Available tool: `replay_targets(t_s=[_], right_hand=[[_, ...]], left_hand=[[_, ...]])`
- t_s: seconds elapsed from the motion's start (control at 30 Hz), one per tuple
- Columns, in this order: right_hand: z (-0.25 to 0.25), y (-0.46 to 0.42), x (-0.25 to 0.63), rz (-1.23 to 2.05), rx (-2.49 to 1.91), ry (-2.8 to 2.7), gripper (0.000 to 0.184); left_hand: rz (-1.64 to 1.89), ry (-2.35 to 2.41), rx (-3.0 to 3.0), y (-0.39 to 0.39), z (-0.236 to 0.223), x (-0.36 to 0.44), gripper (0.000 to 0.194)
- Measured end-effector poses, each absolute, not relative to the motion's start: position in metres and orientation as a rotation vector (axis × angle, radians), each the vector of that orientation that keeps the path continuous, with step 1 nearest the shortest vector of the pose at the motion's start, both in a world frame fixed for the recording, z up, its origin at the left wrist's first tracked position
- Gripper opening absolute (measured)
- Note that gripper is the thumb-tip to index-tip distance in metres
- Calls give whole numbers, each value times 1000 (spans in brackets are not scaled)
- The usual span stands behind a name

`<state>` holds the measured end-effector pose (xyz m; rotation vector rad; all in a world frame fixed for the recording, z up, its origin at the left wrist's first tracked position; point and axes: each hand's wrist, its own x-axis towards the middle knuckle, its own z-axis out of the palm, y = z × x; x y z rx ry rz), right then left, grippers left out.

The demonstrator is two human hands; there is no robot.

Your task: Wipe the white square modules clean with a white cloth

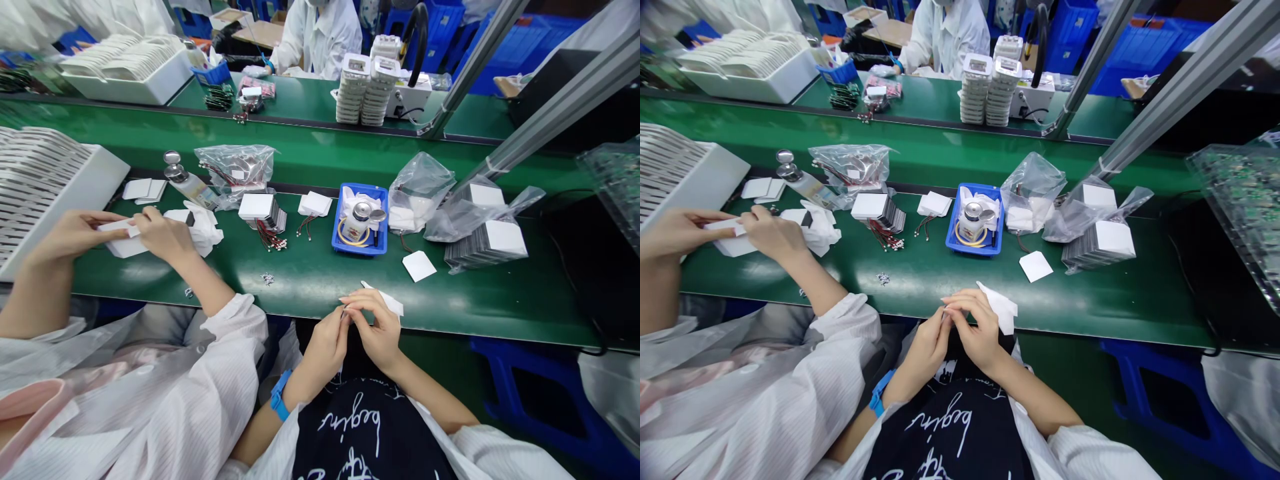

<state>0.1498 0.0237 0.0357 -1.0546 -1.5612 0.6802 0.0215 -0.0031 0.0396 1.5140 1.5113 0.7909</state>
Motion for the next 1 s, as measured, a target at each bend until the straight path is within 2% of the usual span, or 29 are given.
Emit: replay_targets(t_s=[0.53,0.77,1.0], right_hand=[[30,25,144,691,-1115,-1590,14],[31,31,161,666,-1178,-1548,10],[40,26,153,582,-1076,-1695,14]], left_hand=[[765,1505,1458,-5,34,24,31],[896,1489,1391,-6,30,22,39],[859,1456,1431,-5,33,21,32]])
